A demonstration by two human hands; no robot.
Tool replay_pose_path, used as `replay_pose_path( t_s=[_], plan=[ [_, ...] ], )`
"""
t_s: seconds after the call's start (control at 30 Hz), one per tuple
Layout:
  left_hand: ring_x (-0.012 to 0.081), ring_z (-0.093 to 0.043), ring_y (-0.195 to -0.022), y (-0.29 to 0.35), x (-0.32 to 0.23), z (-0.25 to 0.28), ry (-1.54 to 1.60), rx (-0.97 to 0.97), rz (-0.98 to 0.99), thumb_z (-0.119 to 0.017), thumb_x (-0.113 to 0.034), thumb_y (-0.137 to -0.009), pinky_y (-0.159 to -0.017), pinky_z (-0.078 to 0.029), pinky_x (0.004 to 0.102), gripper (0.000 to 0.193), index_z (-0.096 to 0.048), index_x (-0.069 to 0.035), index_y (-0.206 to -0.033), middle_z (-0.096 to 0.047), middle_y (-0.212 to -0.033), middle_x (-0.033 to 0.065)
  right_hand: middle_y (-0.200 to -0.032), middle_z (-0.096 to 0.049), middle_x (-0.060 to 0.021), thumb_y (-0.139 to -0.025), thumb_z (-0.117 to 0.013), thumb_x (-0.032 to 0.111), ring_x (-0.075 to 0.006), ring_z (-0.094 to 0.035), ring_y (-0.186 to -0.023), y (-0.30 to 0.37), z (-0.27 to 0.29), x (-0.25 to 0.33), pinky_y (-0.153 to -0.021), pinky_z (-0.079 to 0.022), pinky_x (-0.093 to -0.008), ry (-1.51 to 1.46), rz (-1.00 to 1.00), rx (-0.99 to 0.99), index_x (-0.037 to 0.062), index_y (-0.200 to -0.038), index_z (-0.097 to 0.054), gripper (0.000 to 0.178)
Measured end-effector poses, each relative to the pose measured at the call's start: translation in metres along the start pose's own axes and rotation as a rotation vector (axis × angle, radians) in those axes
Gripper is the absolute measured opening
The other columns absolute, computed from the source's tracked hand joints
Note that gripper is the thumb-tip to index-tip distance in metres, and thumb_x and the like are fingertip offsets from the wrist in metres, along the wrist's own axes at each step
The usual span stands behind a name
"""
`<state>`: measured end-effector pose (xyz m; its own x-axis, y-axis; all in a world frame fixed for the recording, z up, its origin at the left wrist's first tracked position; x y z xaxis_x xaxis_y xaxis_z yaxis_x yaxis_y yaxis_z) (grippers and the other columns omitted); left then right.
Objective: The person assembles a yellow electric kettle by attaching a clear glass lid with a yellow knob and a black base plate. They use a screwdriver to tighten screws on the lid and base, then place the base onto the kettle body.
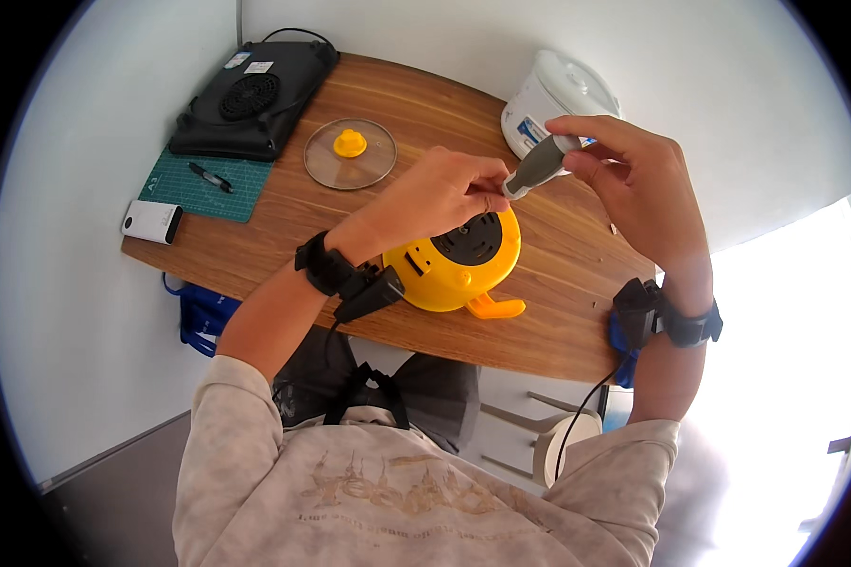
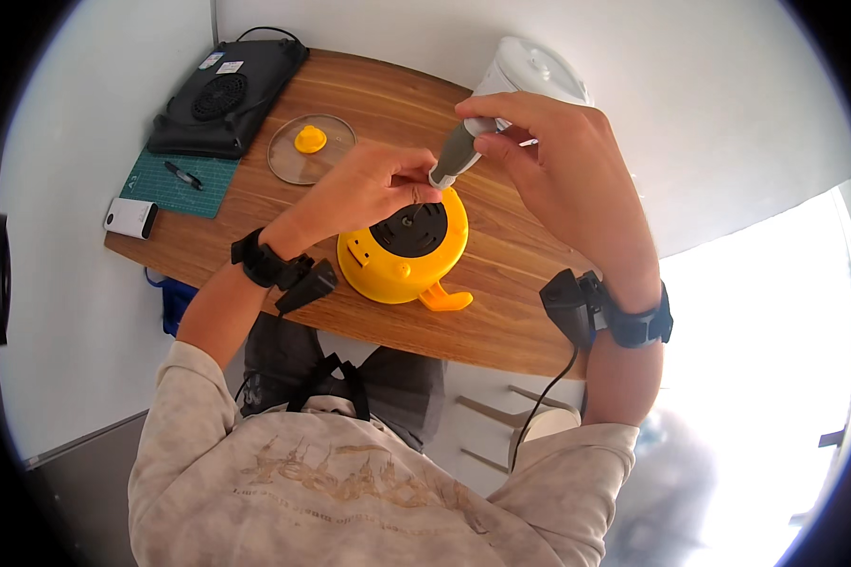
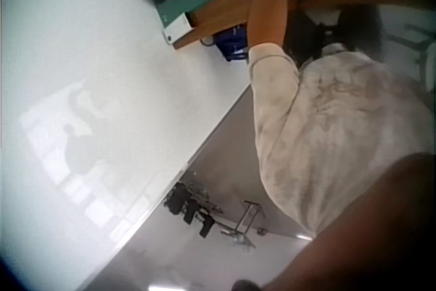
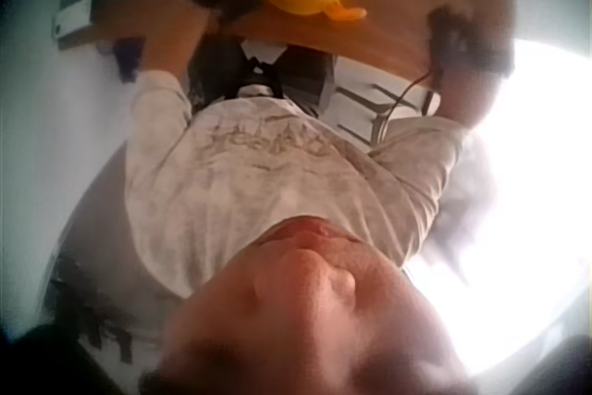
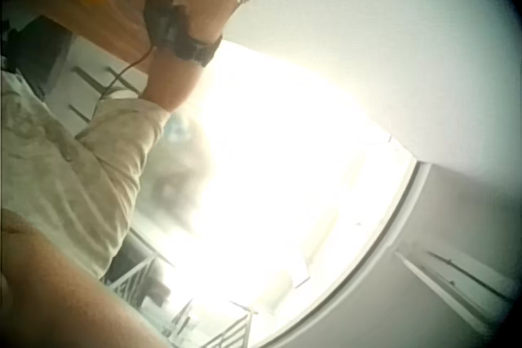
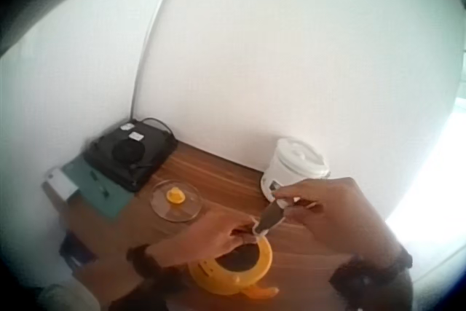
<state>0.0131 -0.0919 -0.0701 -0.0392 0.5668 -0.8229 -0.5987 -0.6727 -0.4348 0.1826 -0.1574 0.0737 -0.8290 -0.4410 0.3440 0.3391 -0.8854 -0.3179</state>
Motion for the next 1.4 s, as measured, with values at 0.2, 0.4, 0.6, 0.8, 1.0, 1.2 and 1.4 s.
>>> replay_pose_path(
  t_s=[0.2, 0.4, 0.6, 0.8, 1.0, 1.2, 1.4],
  plan=[
    [0.0292, -0.062, -0.116, 0.016, 0.026, 0.001, -0.315, 0.089, -0.050, -0.066, -0.016, -0.097, -0.100, -0.049, 0.0370, 0.022, -0.068, -0.005, -0.115, -0.066, -0.123, 0.0161, -0.085, -0.074, -0.0096, -0.089, -0.075, 0.014, -0.0161, -0.070, -0.073, -0.010, 0.001, 0.002, -0.065, -0.055, -0.0285, 0.128, 0.109, 0.024, 0.0044, -0.109, -0.074, 0.023],
    [0.0338, -0.048, -0.135, 0.030, 0.057, -0.002, -0.319, 0.017, 0.012, -0.055, -0.008, -0.100, -0.112, -0.040, 0.0395, 0.028, -0.065, -0.009, -0.126, -0.047, -0.149, 0.0165, -0.065, -0.065, -0.0068, -0.090, -0.074, 0.036, -0.0178, -0.055, -0.053, -0.024, -0.008, 0.007, -0.052, -0.043, -0.0300, 0.414, -0.023, 0.077, 0.0028, -0.084, -0.071, 0.034],
    [0.0328, -0.051, -0.130, 0.039, 0.066, -0.013, -0.318, -0.044, 0.049, -0.052, -0.006, -0.101, -0.109, -0.043, 0.0394, 0.029, -0.065, -0.012, -0.125, -0.048, -0.147, 0.0165, -0.061, -0.058, -0.0079, -0.097, -0.060, 0.041, -0.0297, -0.055, -0.049, -0.027, -0.029, 0.015, -0.049, -0.044, -0.0381, 0.533, -0.054, -0.070, 0.0077, -0.072, -0.064, 0.042],
    [0.0343, -0.052, -0.128, 0.037, 0.072, -0.015, -0.337, -0.050, -0.006, -0.052, -0.005, -0.100, -0.108, -0.043, 0.0402, 0.025, -0.065, -0.011, -0.121, -0.048, -0.145, 0.0162, -0.084, -0.063, -0.0101, -0.099, -0.060, 0.021, -0.0293, -0.063, -0.068, -0.023, -0.050, 0.005, -0.061, -0.051, -0.0391, 0.254, 0.159, -0.111, 0.0075, -0.103, -0.056, 0.015],
    [0.0349, -0.050, -0.129, 0.039, 0.072, -0.014, -0.332, -0.036, 0.038, -0.052, -0.006, -0.101, -0.108, -0.043, 0.0410, 0.024, -0.064, -0.011, -0.121, -0.047, -0.145, 0.0163, -0.086, -0.065, -0.0123, -0.099, -0.061, 0.019, -0.0231, -0.064, -0.068, -0.009, -0.040, 0.000, -0.066, -0.051, -0.0342, -0.109, 0.049, 0.083, 0.0052, -0.111, -0.052, 0.020],
    [0.0335, -0.050, -0.130, 0.039, 0.069, -0.013, -0.326, -0.013, 0.064, -0.053, -0.007, -0.101, -0.109, -0.042, 0.0401, 0.023, -0.066, -0.012, -0.120, -0.046, -0.147, 0.0160, -0.072, -0.064, -0.0098, -0.097, -0.065, 0.026, -0.0178, -0.060, -0.057, -0.011, -0.025, 0.000, -0.058, -0.047, -0.0313, 0.000, -0.020, 0.169, 0.0021, -0.101, -0.063, 0.025],
    [0.0328, -0.050, -0.131, 0.039, 0.067, -0.012, -0.357, -0.012, 0.064, -0.053, -0.009, -0.102, -0.109, -0.042, 0.0400, 0.023, -0.067, -0.013, -0.119, -0.046, -0.146, 0.0158, -0.060, -0.058, -0.0064, -0.101, -0.058, 0.031, -0.0203, -0.056, -0.055, -0.028, -0.030, 0.022, -0.054, -0.044, -0.0315, 0.633, -0.203, 0.103, 0.0012, -0.081, -0.063, 0.036]
  ],
)
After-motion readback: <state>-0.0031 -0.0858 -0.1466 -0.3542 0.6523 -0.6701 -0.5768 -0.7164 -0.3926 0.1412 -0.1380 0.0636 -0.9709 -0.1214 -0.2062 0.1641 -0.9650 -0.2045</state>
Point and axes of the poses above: each hand's wrist, its own y-axis away from the middle knuckle, its own z-axis out of the back of the hand, x = y × z, the point moved 2 cm from there along -y, towards the middle knuckle
